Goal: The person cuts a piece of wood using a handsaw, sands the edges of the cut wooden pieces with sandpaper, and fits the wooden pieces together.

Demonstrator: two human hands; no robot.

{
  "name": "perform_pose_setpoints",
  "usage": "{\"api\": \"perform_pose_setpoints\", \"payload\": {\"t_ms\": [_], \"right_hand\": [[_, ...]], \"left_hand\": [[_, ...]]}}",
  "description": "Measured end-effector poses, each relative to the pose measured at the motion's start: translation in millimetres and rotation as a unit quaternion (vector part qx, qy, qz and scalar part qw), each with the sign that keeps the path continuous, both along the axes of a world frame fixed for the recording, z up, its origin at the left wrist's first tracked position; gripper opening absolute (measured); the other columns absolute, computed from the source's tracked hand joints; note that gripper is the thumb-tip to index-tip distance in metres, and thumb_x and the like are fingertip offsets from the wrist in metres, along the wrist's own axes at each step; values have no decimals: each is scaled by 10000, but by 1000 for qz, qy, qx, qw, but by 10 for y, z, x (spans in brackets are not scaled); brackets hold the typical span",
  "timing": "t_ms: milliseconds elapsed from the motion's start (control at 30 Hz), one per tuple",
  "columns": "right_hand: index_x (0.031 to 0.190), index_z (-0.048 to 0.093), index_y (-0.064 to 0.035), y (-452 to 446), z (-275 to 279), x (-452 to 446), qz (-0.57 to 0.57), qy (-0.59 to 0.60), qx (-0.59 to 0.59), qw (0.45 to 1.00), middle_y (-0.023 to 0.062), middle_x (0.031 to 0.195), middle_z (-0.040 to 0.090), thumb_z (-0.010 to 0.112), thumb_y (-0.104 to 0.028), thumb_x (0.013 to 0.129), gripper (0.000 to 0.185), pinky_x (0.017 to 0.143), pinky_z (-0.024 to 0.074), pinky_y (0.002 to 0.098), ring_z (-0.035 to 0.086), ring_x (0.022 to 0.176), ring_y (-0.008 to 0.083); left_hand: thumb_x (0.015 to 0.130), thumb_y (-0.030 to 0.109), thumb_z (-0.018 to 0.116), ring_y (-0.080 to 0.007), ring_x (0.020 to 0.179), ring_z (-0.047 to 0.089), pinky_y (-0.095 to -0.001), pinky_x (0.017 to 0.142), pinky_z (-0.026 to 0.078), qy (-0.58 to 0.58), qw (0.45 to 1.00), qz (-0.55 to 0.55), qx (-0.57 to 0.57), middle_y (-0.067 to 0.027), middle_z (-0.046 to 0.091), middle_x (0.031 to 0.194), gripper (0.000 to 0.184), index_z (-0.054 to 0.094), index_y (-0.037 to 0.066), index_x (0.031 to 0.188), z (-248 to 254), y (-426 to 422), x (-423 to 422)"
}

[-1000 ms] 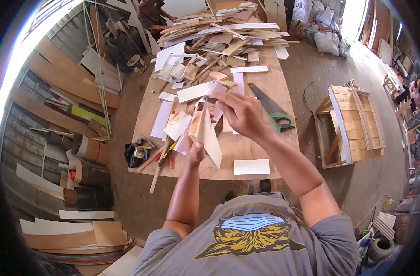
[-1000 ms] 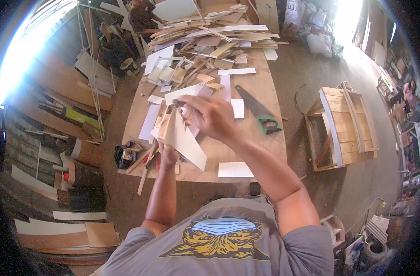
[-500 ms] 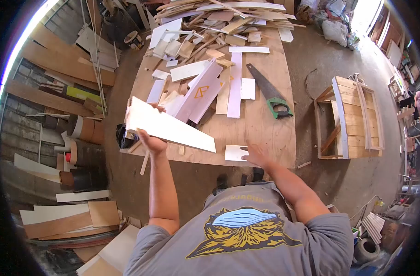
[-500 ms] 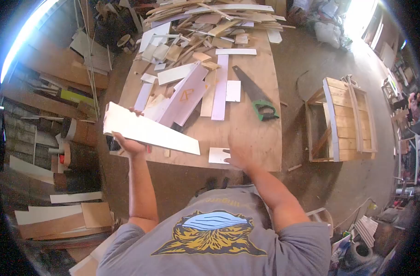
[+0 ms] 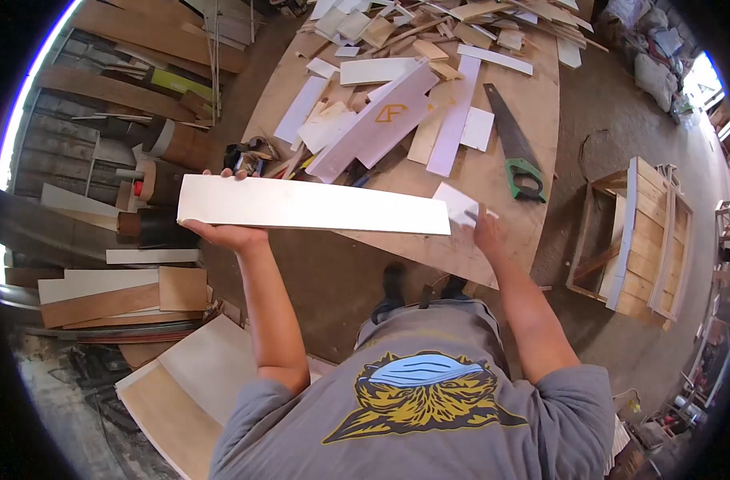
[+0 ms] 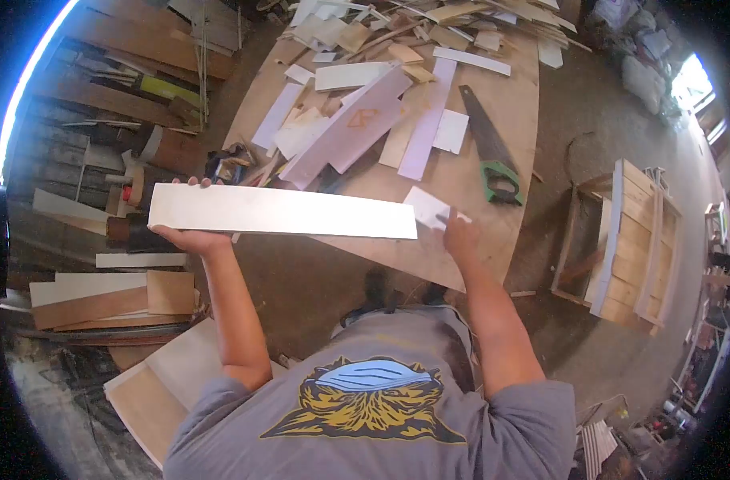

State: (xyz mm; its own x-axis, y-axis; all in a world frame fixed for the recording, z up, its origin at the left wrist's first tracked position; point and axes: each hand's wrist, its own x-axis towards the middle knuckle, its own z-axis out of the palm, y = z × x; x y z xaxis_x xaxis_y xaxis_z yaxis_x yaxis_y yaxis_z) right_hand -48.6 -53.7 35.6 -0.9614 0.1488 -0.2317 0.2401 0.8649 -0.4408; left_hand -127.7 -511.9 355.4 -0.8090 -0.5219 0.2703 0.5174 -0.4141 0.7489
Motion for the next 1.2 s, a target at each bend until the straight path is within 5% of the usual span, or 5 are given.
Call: {"api": "perform_pose_setpoints", "payload": {"t_ms": [267,467,800,1000,1200], "right_hand": [[1028,730,-16,271,448,11,-134,-132,-304,934,72,778,662,653,-575,958,569,608,447,369,561,670,166],[1062,732,8,475,322,725,-209,-165,-314,911,78,808,685,718,-519,921,546,610,450,357,586,661,173],[915,723,50,969,478,1478,-277,-216,-181,918,95,673,658,760,-381,883,434,549,449,360,623,601,204],[1007,737,109,863,290,1649,-383,-176,-223,879,161,835,724,758,-315,865,447,726,523,408,682,763,251],[1114,724,93,904,45,1742,-442,-101,-209,867,172,971,739,737,-309,914,450,801,517,399,684,905,239]], "left_hand": [[942,857,362,-331,970,625,-502,904,525,-159,984,62,50,-166,601,1144,867,496,139,1409,-691,442,231],[942,862,359,-283,928,610,-500,881,521,-276,950,-39,138,-97,610,1097,846,460,199,1458,-2009,503,273],[979,824,325,-358,1214,549,-574,1011,447,-489,857,-9,158,-154,430,1498,932,179,202,1657,-2465,1109,313],[1026,728,394,-293,1457,395,-540,1165,344,-583,812,-2,29,-94,337,1650,868,136,209,1672,-2870,972,315],[1014,661,517,-394,1360,517,-461,1105,431,-585,761,-47,-278,-259,472,1536,871,437,-46,1515,-3261,675,345]]}}
